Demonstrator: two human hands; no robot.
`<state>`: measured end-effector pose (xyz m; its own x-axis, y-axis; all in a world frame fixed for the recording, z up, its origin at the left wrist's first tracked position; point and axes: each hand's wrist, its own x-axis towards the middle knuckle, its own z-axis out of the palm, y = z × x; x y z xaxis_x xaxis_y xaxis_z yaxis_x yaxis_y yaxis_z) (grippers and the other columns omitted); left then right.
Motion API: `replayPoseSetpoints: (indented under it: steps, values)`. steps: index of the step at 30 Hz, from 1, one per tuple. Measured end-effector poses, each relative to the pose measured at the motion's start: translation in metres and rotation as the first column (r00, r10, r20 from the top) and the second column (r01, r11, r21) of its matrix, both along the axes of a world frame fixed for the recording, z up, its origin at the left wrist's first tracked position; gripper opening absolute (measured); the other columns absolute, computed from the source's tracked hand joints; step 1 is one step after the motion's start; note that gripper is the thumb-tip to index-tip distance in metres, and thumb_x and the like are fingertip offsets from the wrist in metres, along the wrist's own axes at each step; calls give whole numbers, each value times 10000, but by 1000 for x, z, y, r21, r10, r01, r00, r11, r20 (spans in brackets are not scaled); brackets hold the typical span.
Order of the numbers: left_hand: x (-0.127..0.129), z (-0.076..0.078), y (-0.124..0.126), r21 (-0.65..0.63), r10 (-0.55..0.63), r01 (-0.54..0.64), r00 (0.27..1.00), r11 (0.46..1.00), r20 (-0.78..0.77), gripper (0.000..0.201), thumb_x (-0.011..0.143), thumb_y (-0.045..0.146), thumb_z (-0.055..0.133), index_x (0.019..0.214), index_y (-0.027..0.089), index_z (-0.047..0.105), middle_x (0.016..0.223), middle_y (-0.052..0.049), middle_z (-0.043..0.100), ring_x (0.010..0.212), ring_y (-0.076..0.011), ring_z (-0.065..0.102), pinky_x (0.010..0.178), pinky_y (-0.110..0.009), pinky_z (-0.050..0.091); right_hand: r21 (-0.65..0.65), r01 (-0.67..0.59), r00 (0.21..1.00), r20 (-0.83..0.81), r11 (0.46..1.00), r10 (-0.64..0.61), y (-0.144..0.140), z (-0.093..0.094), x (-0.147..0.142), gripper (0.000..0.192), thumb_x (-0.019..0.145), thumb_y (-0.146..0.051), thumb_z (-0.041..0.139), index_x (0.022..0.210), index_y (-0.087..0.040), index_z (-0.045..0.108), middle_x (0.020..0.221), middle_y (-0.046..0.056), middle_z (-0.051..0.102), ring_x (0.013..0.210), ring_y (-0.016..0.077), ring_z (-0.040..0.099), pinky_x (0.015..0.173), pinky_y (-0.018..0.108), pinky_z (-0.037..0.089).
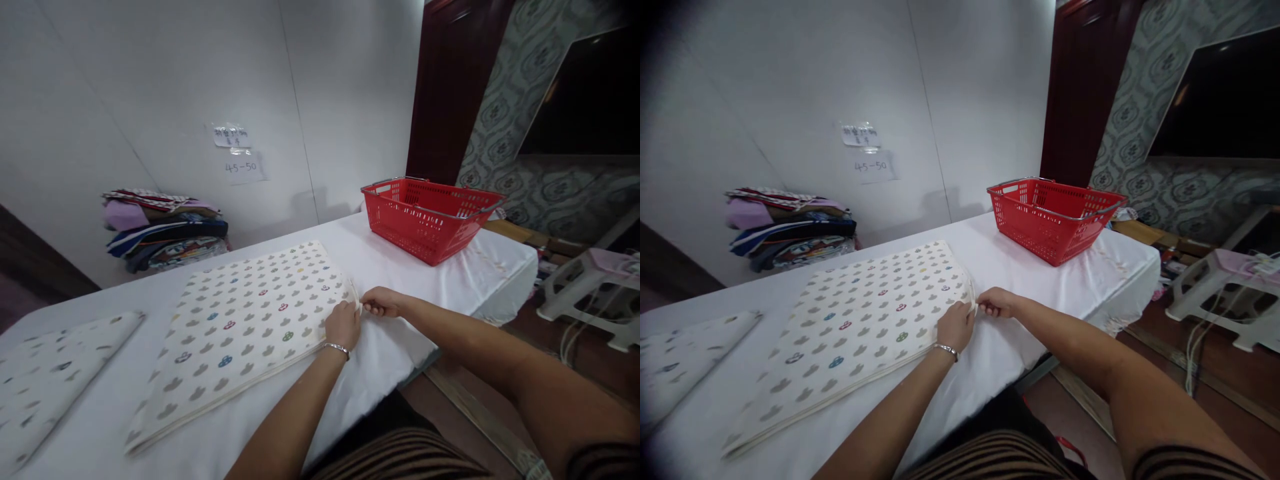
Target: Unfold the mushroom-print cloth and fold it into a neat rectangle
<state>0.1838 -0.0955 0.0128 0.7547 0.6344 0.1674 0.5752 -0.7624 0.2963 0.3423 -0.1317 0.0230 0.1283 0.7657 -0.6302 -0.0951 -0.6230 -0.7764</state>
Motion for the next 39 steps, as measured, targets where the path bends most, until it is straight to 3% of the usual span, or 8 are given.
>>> replayPoseSetpoints:
  steps: [4, 8, 14, 18, 22, 28, 39]
  values:
    - [-2, 2, -2, 1, -7, 7, 1000, 1000, -21, 271, 851, 391, 468, 1028, 209, 562, 1019, -67, 569, 961, -204, 516, 764, -292, 402, 5, 27, 999, -36, 1000, -27, 1, 1, -2, 300, 845, -217, 442, 553, -148, 427, 429, -57, 416, 324, 24, 310, 300, 148, 148]
    - [0, 2, 1, 6, 8, -7, 999, 1000, -50, 213, 864, 266, 439, 1025, 216, 569, 1021, -65, 573, 968, -195, 516, 766, -288, 408, 11, 27, 1000, -11, 1000, -27, -2, 3, -2, 303, 871, -282, 455, 600, -146, 461, 440, -57, 443, 329, 29, 351, 307, 150, 171]
    - [4, -1, 0, 31, -44, 45, 998, 999, -46, 208, 859, 223, 431, 1006, 201, 576, 1017, -69, 581, 981, -201, 521, 784, -305, 415, 11, 6, 984, 177, 1000, -8, 1, 6, -8, 424, 843, -524, 472, 652, -147, 508, 478, -7, 534, 338, 67, 434, 307, 172, 210]
    - [6, -4, -2, 26, -54, 56, 996, 998, -74, 243, 872, 193, 390, 1031, 185, 573, 1008, -84, 585, 975, -203, 528, 800, -307, 414, 23, -2, 945, 326, 1000, -6, 10, 0, -16, 287, 804, -331, 559, 591, -150, 495, 393, -26, 476, 301, 68, 391, 305, 179, 216]
    - [5, -14, -3, 70, -77, 83, 994, 994, -83, 268, 867, 159, 367, 1061, 175, 551, 986, -81, 588, 938, -208, 535, 782, -320, 422, 70, -10, 915, 403, 997, -19, 10, -12, -17, 204, 756, -174, 530, 562, -168, 466, 373, -36, 461, 286, 77, 388, 293, 186, 238]
    - [-16, -26, -1, 201, -127, 155, 982, 967, -142, 336, 809, 88, 403, 1120, 184, 488, 1004, -76, 571, 941, -226, 506, 764, -353, 415, 68, -40, 886, 463, 997, 4, 6, -22, -15, 184, 737, -125, 498, 563, -172, 459, 394, -26, 491, 268, 77, 384, 275, 192, 236]
    - [-68, -17, 7, 237, -71, 134, 963, 962, -259, 265, 830, 73, 394, 1052, 168, 503, 1014, -69, 556, 935, -214, 478, 768, -360, 405, 56, -89, 838, 544, 994, 45, 2, -18, -12, 173, 759, -151, 509, 591, -162, 467, 429, -26, 508, 313, 66, 408, 316, 187, 262]
